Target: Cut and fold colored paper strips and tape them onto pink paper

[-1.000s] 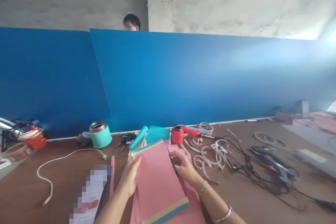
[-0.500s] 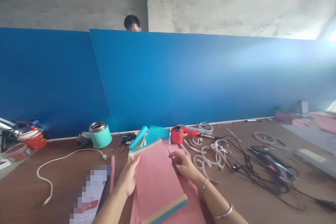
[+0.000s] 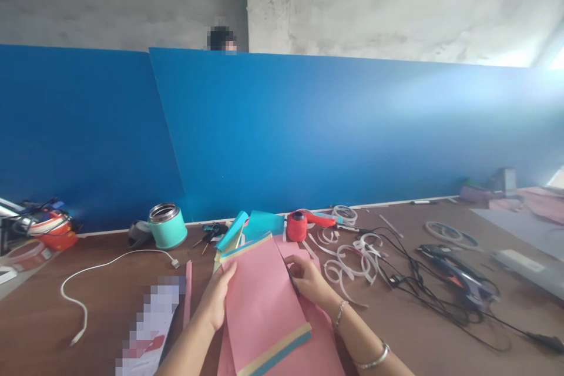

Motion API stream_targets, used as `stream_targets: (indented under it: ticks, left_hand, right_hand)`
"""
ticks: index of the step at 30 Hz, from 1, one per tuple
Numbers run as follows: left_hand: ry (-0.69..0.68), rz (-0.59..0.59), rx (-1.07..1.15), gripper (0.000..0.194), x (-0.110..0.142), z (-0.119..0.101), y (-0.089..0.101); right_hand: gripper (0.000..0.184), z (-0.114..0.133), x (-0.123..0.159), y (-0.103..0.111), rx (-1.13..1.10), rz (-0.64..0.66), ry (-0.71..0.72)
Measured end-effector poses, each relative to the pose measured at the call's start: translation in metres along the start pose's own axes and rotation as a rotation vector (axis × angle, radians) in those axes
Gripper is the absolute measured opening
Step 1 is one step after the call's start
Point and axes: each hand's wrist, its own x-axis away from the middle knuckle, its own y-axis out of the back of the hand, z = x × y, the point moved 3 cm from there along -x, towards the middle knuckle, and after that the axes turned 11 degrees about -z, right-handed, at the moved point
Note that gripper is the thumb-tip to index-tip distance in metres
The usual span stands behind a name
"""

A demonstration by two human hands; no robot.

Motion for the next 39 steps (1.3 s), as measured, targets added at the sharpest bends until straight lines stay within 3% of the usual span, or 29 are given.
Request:
stream_targets:
  ticks: [10, 27, 39]
  left_hand:
    - [-0.085, -0.006, -0.045, 0.046, 0.001, -0.002, -0.001]
    - [0.072, -0.060, -0.081, 0.041, 0.005, 0.000, -0.003]
    - [0.068, -0.074, -0.103, 0.041, 0.005, -0.001, -0.004]
  right_hand:
    - [0.027, -0.003, -0.002, 0.000, 0.017, 0.005, 0.028]
    - [0.028, -0.006, -0.003, -0.001, -0.004, -0.036, 0.017]
    - [0.024, 0.005, 0.000, -0.005, 0.016, -0.061, 0.014]
